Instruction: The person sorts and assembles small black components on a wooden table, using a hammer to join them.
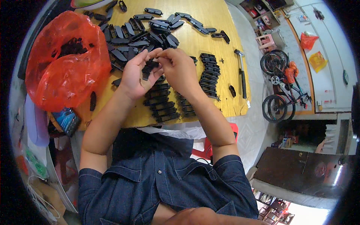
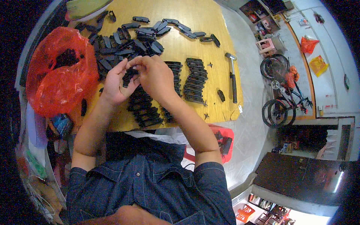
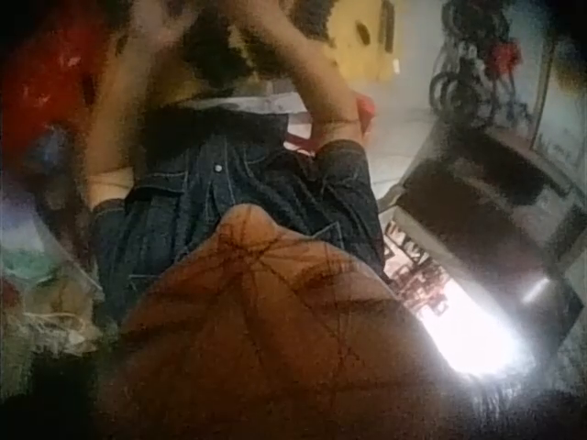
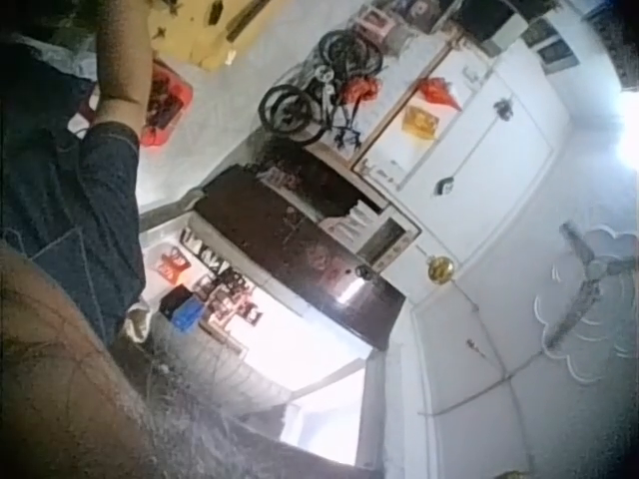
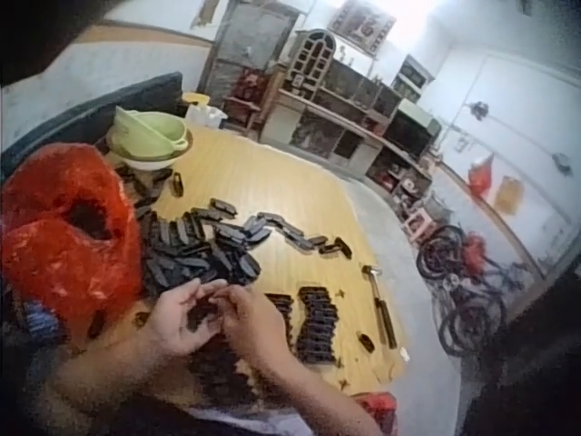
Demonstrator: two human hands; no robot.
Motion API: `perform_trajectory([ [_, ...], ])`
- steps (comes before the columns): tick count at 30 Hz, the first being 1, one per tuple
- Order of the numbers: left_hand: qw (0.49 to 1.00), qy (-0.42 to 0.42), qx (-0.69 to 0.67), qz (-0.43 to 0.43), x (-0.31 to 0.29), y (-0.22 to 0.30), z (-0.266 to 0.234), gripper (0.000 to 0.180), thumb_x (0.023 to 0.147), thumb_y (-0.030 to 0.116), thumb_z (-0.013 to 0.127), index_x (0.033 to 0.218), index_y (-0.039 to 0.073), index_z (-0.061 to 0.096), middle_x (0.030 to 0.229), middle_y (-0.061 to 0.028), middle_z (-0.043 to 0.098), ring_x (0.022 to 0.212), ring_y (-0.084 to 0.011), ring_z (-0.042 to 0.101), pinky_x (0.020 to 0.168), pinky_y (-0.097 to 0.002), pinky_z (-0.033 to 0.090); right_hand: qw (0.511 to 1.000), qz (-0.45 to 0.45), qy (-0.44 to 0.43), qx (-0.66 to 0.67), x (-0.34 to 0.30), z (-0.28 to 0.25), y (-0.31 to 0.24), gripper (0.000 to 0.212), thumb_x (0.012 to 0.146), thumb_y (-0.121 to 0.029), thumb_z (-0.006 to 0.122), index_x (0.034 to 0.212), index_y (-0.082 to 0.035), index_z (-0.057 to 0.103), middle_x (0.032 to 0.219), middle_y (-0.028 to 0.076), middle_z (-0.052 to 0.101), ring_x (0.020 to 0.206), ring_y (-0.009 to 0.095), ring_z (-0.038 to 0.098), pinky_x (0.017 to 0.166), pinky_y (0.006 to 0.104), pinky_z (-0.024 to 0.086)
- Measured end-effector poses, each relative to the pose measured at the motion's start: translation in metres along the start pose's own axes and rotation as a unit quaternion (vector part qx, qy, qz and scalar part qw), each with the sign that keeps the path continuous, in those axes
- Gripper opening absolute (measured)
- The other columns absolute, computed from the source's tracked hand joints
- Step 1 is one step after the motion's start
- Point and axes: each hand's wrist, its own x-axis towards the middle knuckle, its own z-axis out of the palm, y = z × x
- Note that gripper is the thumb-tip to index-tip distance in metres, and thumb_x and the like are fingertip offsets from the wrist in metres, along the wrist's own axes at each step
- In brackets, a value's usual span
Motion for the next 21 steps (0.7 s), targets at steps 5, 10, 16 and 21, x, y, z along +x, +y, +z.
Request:
perform_trajectory([
  [5,0.999,0.010,-0.040,-0.001,0.001,0.001,0.007,0.036,0.095,0.023,0.037,0.115,-0.005,0.045,0.118,-0.0227,0.051,0.111,-0.0323,0.051,0.097,-0.0416,0.042,0.976,0.101,0.084,0.173,-0.012,-0.033,0.027,0.011,0.085,-0.008,0.058,0.093,0.000,0.060,0.077,0.008,0.064,0.058,0.008,0.056,0.048,0.0218,0.046],
  [10,0.999,0.001,-0.033,0.010,-0.001,0.002,0.007,0.037,0.095,0.024,0.038,0.115,-0.006,0.047,0.121,-0.0234,0.050,0.116,-0.0337,0.048,0.098,-0.0394,0.041,0.917,0.226,0.115,0.307,-0.022,-0.095,0.062,0.015,0.083,-0.008,0.060,0.092,0.003,0.058,0.076,0.007,0.061,0.061,0.012,0.058,0.047,0.0222,0.047],
  [16,0.999,0.010,-0.027,0.014,-0.001,0.003,0.008,0.036,0.096,0.024,0.036,0.115,-0.005,0.047,0.123,-0.0233,0.049,0.117,-0.0333,0.047,0.099,-0.0393,0.041,0.915,0.321,0.049,0.239,-0.036,-0.096,0.099,0.020,0.083,-0.006,0.058,0.102,0.001,0.056,0.083,0.009,0.063,0.066,0.014,0.061,0.049,0.0237,0.049],
  [21,1.000,0.007,-0.019,0.013,0.000,0.003,0.007,0.036,0.096,0.024,0.035,0.115,-0.005,0.047,0.123,-0.0232,0.049,0.117,-0.0328,0.047,0.100,-0.0390,0.040,0.924,0.334,0.043,0.179,-0.036,-0.084,0.116,0.020,0.082,-0.006,0.059,0.101,0.000,0.056,0.083,0.010,0.063,0.068,0.016,0.063,0.050,0.0244,0.049],
])
